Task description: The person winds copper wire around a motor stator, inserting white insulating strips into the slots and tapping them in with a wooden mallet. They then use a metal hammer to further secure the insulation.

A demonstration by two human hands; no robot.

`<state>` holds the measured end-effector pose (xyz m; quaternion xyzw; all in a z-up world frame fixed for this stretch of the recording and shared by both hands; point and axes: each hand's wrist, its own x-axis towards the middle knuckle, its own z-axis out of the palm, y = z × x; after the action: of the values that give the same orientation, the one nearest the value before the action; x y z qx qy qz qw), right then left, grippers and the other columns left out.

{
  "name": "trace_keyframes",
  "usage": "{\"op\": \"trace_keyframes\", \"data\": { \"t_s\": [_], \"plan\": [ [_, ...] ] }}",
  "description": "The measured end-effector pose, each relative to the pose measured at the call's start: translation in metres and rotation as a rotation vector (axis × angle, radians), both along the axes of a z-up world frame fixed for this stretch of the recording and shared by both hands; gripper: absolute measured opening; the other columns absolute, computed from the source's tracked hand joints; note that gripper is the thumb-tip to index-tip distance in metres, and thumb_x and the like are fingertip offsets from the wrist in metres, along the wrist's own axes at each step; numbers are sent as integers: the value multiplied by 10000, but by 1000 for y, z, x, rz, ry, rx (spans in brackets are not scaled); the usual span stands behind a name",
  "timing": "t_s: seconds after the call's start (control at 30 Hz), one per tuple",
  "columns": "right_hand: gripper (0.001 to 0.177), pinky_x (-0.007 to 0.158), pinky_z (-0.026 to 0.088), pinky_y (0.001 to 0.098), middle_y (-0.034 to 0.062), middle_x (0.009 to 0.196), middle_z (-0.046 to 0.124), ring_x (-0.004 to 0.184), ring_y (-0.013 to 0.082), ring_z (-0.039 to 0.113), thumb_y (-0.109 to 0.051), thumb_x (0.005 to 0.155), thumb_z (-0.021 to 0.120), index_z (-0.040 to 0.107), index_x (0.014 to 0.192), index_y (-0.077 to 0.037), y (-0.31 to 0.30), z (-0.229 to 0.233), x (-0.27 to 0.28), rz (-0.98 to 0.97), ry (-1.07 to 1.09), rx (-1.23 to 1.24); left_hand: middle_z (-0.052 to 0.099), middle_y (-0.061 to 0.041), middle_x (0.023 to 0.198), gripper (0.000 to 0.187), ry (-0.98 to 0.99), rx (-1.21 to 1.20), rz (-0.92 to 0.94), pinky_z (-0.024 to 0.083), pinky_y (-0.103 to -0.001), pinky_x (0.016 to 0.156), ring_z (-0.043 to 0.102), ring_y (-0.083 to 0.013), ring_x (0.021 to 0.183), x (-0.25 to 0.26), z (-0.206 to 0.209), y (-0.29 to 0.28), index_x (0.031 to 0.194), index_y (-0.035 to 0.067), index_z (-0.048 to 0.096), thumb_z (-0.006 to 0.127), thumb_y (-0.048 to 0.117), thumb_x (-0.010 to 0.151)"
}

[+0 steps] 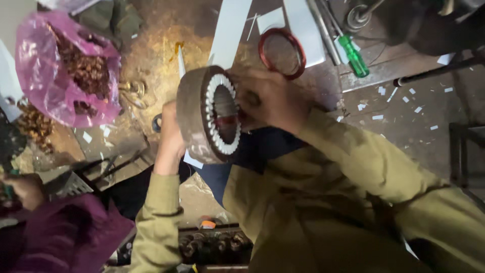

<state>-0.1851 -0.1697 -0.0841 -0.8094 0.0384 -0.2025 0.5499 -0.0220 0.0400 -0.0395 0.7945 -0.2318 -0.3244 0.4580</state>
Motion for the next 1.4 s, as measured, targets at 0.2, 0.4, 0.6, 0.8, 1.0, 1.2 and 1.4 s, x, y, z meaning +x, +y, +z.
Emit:
{"op": "trace_keyframes", "data": {
  "t_s": [0.2,0.4,0.6,0.8,1.0,1.2,1.4],
  "plan": [
    [244,843,582,394,138,1193,652,1015,305,692,-156,915,763,683,1109,-32,4,37,-18,-81,-40,-49,776,-17,908,119,-311,121,-131,546,-253,732,676,-92,824,-8,8,7,1023,1,753,742,0,905],
    [227,882,569,415,95,1100,679,1018,290,684,-184,899,754,721,1090,-67,16,33,-21,-22,-264,-340,697,-67,1069,299,-341,-189,10,514,-317,852,634,-136,968,-52,9,20,1156,-28,680,757,42,875],
    [174,781,567,382,120,991,731,890,285,721,-203,979,730,705,1041,-42,19,17,-8,-54,-89,0,733,-141,927,253,-441,-56,-228,544,-327,791,739,-236,879,-28,4,11,1041,-8,677,756,69,813],
    [278,828,543,417,154,1048,663,971,336,665,-184,887,725,679,1093,-3,14,27,-6,-2,-166,-192,735,-172,962,258,-482,-70,-227,557,-384,784,733,-340,879,-31,14,2,1061,-9,693,722,64,816],
    [225,817,528,429,125,991,635,968,314,648,-158,927,705,696,1112,-30,10,26,-6,24,-144,-328,714,-187,1010,282,-709,-37,-205,546,-418,815,703,-386,939,-48,14,10,1078,-11,706,703,3,796],
    [184,848,536,415,115,1070,629,1008,308,637,-146,957,688,680,1103,-36,8,22,-2,64,-222,-380,708,-191,967,248,-692,53,-181,549,-403,761,711,-375,869,-42,8,17,996,-40,725,736,45,763],
    [450,1006,524,414,245,1324,580,1236,377,583,-256,846,771,555,1161,-19,-1,37,0,-127,-256,-187,663,-231,1245,391,-920,-57,115,537,-430,993,683,-390,1141,-60,16,-18,1258,-34,589,748,111,932]
  ]
}}
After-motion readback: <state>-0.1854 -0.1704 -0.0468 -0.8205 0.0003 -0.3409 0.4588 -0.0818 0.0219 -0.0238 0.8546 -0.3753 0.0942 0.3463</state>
